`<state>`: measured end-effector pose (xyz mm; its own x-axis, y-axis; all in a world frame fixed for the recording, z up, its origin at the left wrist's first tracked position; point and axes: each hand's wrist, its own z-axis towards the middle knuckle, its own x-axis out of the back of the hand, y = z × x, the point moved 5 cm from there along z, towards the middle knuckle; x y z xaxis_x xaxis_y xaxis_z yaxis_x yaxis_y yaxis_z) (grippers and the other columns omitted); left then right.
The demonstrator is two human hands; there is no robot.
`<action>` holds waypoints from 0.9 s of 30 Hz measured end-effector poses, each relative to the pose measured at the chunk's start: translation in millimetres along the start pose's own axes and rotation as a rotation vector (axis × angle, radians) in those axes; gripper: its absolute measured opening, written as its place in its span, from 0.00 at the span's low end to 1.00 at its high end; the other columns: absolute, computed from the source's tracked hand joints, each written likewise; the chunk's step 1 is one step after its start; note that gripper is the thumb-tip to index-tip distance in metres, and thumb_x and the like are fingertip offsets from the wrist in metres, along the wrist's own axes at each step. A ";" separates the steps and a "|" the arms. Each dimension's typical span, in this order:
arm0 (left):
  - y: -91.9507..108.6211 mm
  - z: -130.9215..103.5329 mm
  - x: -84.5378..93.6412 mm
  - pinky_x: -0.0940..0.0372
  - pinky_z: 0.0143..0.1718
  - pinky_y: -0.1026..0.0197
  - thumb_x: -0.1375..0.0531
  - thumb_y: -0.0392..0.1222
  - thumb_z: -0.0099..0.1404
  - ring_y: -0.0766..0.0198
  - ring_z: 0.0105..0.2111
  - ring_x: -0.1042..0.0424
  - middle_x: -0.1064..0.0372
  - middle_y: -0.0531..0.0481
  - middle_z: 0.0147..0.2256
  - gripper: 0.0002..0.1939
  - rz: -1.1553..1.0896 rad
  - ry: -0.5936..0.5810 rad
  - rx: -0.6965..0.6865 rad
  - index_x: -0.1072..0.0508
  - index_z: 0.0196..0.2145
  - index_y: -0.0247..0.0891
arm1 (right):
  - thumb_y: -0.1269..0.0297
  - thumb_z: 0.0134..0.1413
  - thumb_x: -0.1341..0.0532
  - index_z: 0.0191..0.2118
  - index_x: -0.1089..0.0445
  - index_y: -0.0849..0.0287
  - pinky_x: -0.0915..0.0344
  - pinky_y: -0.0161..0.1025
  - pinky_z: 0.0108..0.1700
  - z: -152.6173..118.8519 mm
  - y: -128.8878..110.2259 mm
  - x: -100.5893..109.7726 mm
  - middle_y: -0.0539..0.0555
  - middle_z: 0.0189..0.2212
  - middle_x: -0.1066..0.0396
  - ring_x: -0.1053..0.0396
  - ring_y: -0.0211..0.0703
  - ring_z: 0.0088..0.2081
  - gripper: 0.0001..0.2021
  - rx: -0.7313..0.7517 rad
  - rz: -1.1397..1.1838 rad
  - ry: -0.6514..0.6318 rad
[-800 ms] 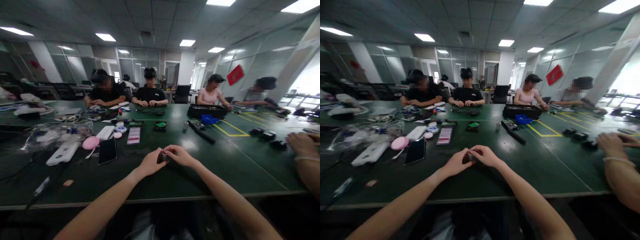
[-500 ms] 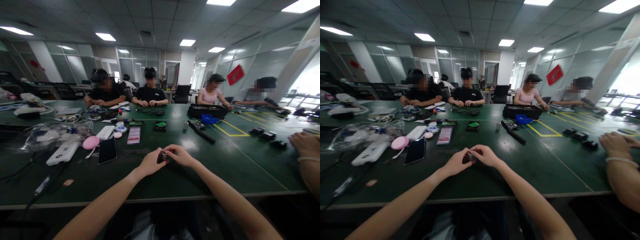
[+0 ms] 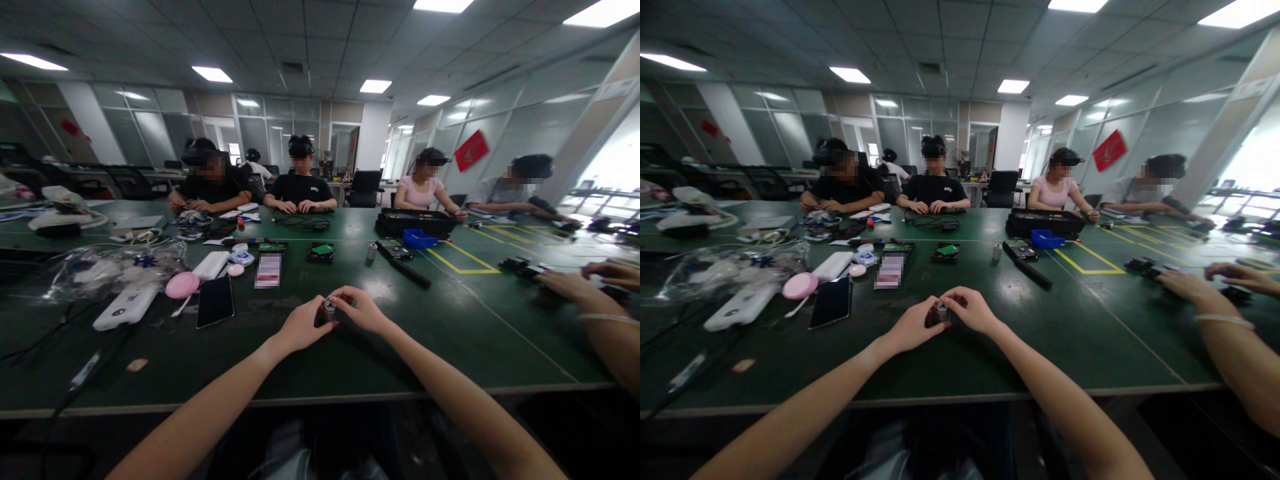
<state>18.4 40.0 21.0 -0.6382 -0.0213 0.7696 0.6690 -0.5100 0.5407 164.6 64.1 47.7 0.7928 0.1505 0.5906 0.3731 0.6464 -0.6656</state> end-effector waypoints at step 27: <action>2.7 0.1 1.4 0.39 0.32 0.61 0.40 0.52 0.58 0.57 0.34 0.30 0.30 0.50 0.35 0.16 0.006 -0.016 0.010 0.35 0.40 0.41 | 0.58 0.48 0.36 0.33 0.24 0.52 0.43 0.33 0.26 -6.3 50.4 6.6 0.50 0.26 0.28 0.33 0.38 0.26 0.07 -0.336 -0.441 -0.061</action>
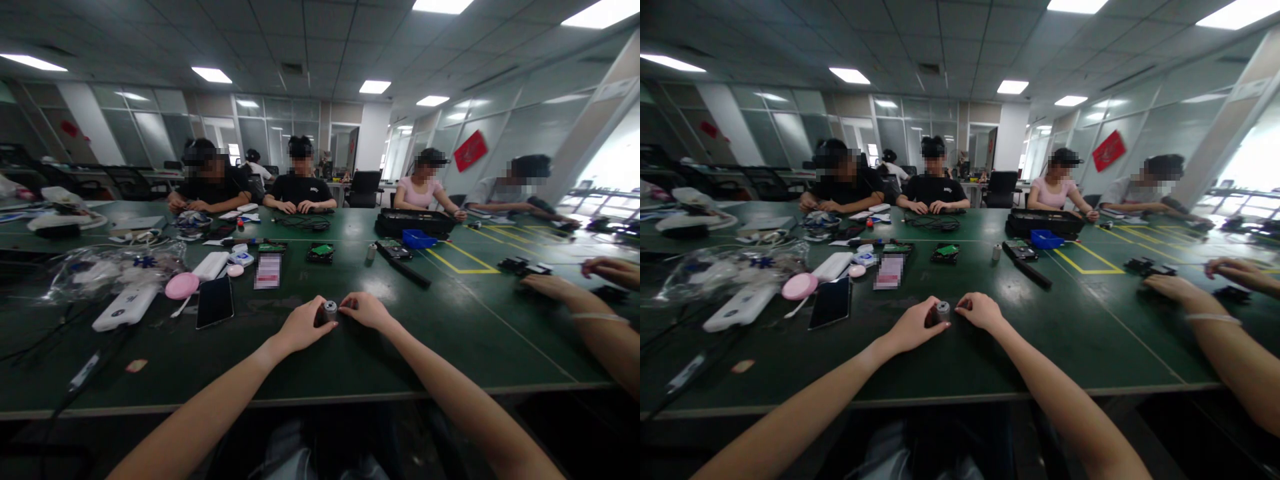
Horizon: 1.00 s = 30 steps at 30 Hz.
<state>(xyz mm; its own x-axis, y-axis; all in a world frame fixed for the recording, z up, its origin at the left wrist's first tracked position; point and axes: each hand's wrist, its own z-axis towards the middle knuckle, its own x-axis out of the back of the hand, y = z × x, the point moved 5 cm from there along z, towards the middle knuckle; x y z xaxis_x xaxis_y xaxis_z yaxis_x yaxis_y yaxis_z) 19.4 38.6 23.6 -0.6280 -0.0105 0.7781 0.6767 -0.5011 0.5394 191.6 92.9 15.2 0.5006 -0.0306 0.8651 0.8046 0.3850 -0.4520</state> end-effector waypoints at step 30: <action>-0.1 -0.4 0.4 0.38 0.31 0.61 0.40 0.51 0.58 0.58 0.33 0.30 0.31 0.51 0.33 0.15 -0.015 0.002 0.033 0.35 0.39 0.41 | 0.59 0.59 0.45 0.43 0.29 0.59 0.37 0.35 0.34 -13.4 -51.9 16.0 0.53 0.34 0.28 0.34 0.37 0.31 0.13 0.336 0.390 -0.004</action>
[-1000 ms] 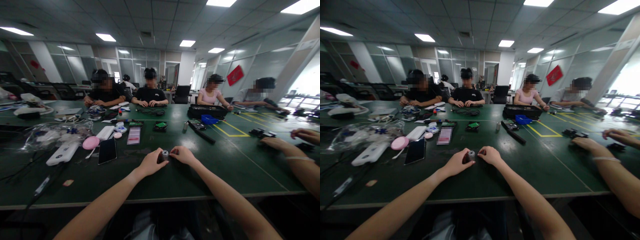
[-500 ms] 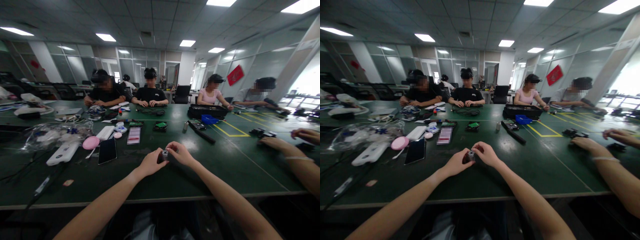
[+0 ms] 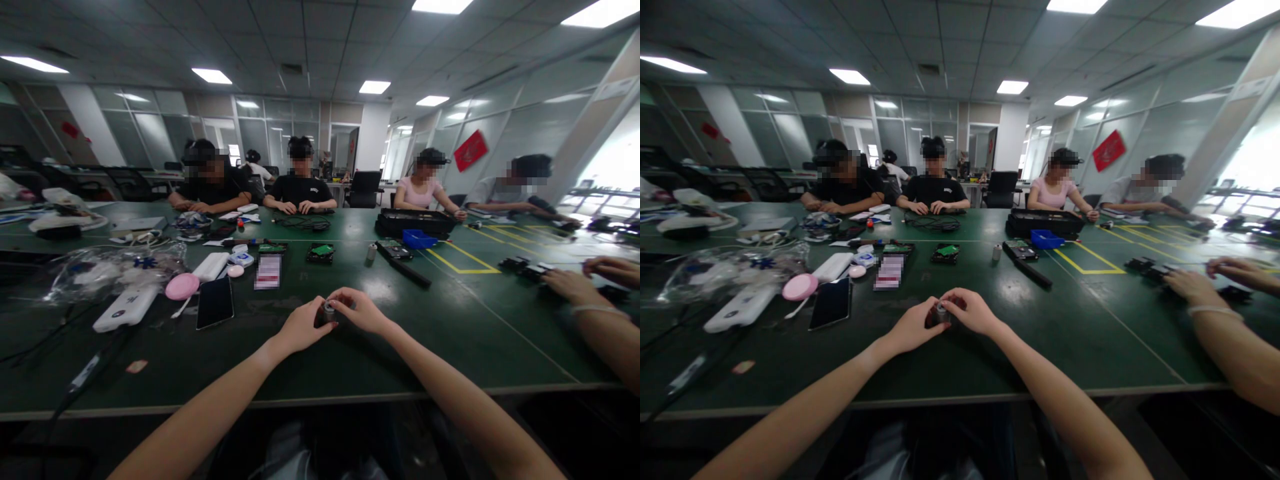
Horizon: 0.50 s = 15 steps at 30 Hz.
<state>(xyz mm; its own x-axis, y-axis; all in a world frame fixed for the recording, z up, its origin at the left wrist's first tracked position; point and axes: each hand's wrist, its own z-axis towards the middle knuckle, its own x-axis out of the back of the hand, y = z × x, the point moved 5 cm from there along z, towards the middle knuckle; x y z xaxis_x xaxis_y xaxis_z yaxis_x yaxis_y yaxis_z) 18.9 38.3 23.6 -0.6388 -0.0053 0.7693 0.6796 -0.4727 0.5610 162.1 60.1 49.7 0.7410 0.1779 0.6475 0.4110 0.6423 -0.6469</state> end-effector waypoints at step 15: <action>-1.9 0.5 -1.6 0.39 0.30 0.61 0.40 0.52 0.58 0.57 0.33 0.30 0.31 0.49 0.33 0.16 0.029 0.011 -0.026 0.36 0.37 0.40 | 0.58 0.59 0.43 0.45 0.28 0.55 0.37 0.35 0.33 -1.3 -1.5 -0.1 0.53 0.34 0.28 0.34 0.37 0.30 0.13 0.065 -0.047 0.006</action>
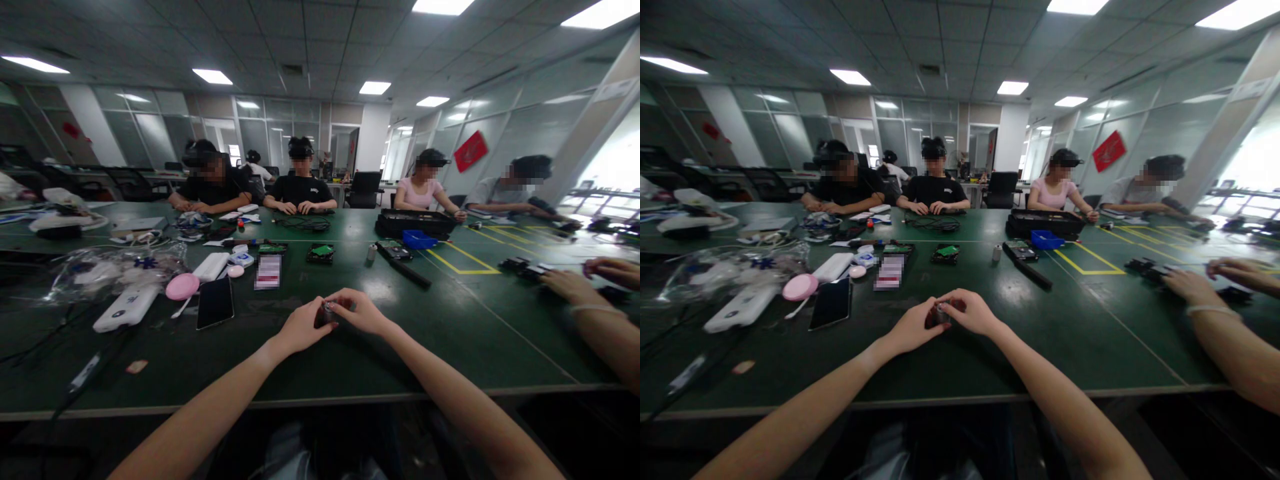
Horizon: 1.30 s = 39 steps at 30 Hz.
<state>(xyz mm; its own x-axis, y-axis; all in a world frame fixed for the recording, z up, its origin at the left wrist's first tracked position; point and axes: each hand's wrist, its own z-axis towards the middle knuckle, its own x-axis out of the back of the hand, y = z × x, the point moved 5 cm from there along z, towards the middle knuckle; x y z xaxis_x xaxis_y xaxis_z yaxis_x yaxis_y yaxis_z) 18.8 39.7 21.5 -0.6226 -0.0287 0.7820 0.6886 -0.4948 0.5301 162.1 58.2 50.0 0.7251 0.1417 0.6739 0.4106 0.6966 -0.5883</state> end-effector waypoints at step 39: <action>-1.6 0.0 -1.2 0.40 0.30 0.62 0.41 0.51 0.59 0.58 0.32 0.31 0.31 0.50 0.33 0.15 -0.027 -0.016 -0.017 0.35 0.40 0.40 | 0.56 0.60 0.46 0.44 0.28 0.57 0.37 0.34 0.34 -0.2 2.1 -1.3 0.53 0.36 0.27 0.33 0.37 0.32 0.14 -0.025 -0.028 -0.062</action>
<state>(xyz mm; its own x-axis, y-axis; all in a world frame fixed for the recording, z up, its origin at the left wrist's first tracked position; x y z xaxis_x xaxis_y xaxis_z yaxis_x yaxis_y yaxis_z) 18.5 40.5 19.8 -0.6349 -0.0007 0.7726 0.6650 -0.5096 0.5460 162.1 59.3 47.9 0.6779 0.1664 0.7161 0.4443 0.6833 -0.5794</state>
